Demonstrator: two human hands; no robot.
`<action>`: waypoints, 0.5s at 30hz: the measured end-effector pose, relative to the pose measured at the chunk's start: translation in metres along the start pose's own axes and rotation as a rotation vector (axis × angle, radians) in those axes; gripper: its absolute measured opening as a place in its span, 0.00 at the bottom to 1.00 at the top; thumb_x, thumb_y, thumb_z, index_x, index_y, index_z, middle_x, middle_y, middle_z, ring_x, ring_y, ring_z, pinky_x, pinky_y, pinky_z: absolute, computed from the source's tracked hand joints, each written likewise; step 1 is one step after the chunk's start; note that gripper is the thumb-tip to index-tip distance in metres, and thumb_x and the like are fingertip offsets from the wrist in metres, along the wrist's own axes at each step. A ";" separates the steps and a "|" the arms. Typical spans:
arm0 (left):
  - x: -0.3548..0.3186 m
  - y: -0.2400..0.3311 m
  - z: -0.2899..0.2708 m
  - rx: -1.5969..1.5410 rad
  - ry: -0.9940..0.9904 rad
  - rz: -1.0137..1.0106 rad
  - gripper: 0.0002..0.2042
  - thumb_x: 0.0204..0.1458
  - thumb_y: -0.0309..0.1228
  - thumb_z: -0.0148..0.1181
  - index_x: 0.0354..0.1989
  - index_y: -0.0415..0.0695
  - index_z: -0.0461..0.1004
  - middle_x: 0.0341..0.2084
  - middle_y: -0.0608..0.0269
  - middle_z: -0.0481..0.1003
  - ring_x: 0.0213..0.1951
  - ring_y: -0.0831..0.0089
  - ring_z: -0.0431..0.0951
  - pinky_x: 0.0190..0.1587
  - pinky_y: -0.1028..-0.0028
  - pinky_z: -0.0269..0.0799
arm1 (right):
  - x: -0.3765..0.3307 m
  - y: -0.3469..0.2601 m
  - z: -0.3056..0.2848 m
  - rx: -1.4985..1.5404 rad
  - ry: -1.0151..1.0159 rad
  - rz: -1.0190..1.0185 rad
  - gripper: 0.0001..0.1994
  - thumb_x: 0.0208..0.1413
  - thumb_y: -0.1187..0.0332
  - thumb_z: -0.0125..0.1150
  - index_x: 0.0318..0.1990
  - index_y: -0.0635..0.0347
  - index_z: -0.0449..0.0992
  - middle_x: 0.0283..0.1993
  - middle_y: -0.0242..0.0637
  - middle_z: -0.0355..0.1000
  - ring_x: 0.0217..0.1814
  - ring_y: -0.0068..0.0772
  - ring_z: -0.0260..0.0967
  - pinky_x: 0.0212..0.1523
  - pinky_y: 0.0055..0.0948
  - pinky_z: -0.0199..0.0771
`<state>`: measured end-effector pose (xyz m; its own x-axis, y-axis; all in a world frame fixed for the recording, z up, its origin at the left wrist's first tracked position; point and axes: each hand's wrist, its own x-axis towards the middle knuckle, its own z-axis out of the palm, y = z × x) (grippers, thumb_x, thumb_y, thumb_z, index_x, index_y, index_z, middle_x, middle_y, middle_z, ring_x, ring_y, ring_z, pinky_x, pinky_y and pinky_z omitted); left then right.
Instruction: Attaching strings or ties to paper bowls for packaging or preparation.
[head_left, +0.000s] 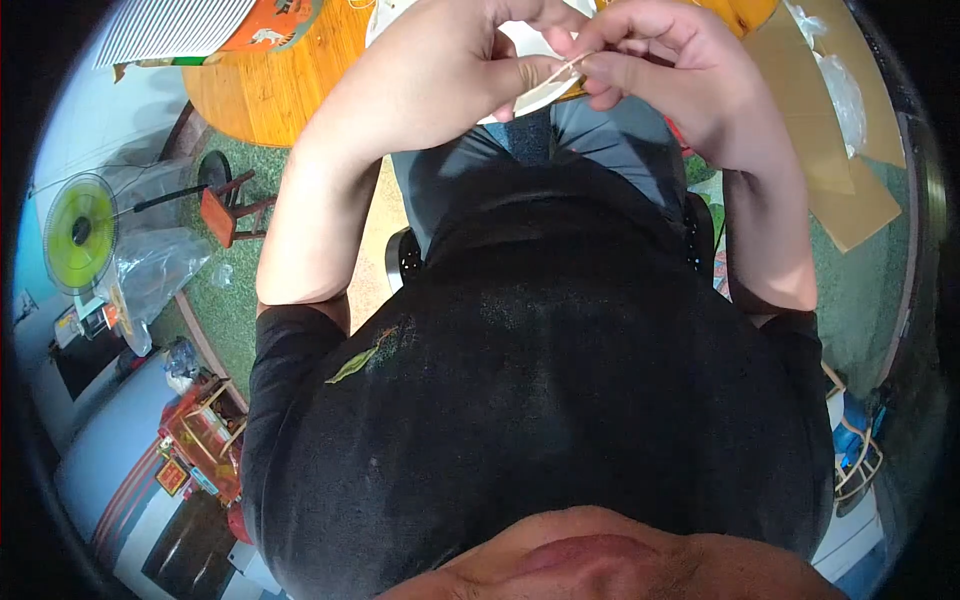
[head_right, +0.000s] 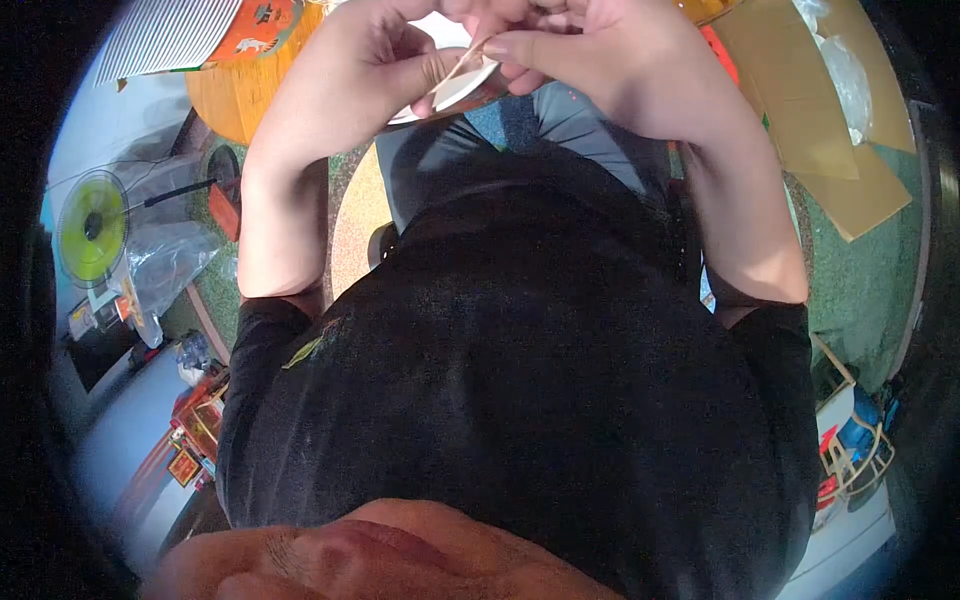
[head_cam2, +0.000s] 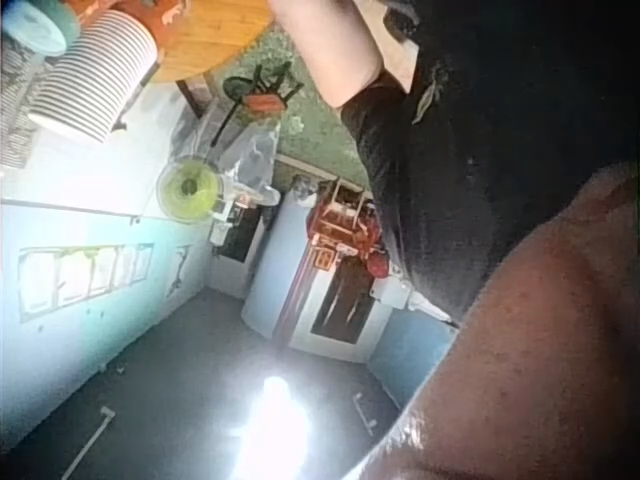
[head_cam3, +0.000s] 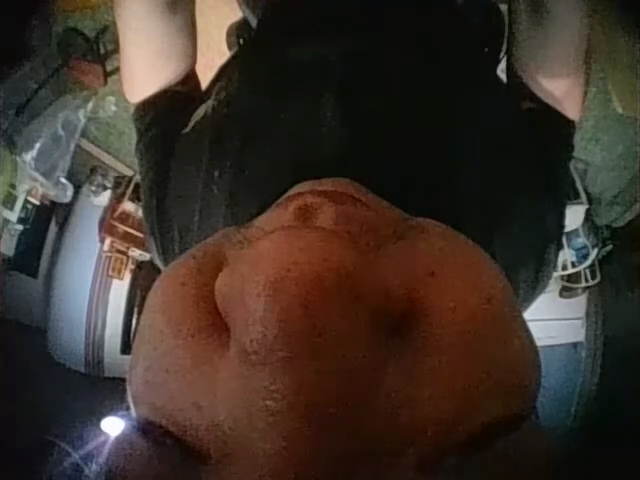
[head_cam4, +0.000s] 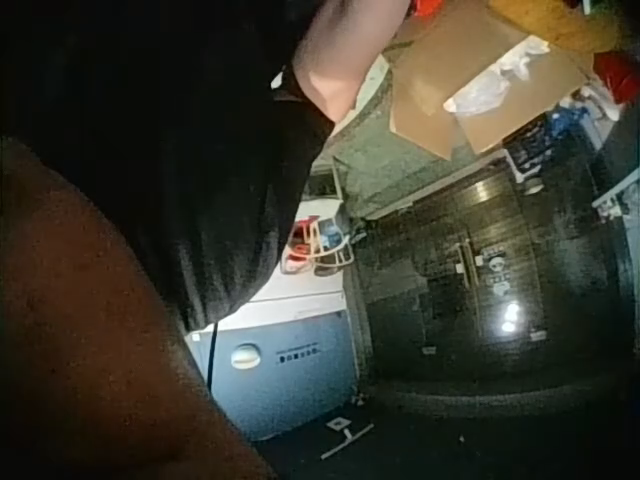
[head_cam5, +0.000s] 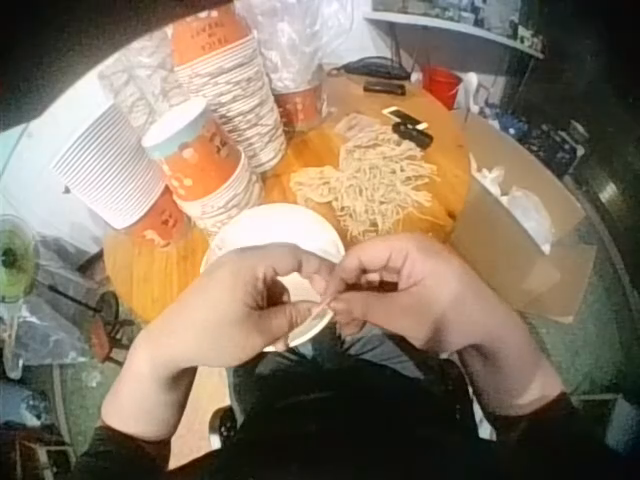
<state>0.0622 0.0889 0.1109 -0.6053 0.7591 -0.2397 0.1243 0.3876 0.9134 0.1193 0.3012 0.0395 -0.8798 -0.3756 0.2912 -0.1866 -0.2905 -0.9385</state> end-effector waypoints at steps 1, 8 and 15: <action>0.000 0.001 0.001 0.089 0.000 0.075 0.09 0.59 0.19 0.63 0.47 0.39 0.79 0.33 0.67 0.78 0.30 0.81 0.76 0.31 0.79 0.71 | 0.003 0.016 -0.006 0.097 -0.216 -0.451 0.05 0.62 0.80 0.64 0.44 0.69 0.79 0.35 0.35 0.79 0.37 0.23 0.76 0.42 0.21 0.77; -0.002 -0.011 0.016 0.376 0.066 0.292 0.07 0.56 0.25 0.68 0.41 0.39 0.81 0.32 0.54 0.81 0.33 0.67 0.81 0.38 0.69 0.74 | -0.011 -0.058 0.037 -0.777 0.203 0.217 0.04 0.53 0.83 0.68 0.36 0.70 0.82 0.34 0.35 0.77 0.35 0.20 0.74 0.36 0.20 0.73; -0.001 0.011 0.021 0.318 0.011 0.015 0.09 0.55 0.25 0.67 0.44 0.39 0.80 0.32 0.57 0.81 0.33 0.67 0.80 0.38 0.70 0.75 | -0.038 -0.020 0.018 -0.920 0.410 0.052 0.06 0.52 0.76 0.71 0.38 0.67 0.82 0.39 0.38 0.81 0.33 0.23 0.75 0.35 0.22 0.75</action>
<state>0.0802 0.1031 0.1141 -0.6098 0.7609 -0.2217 0.3717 0.5216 0.7680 0.1643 0.3059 0.0501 -0.9465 0.0133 0.3223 -0.2565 0.5751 -0.7768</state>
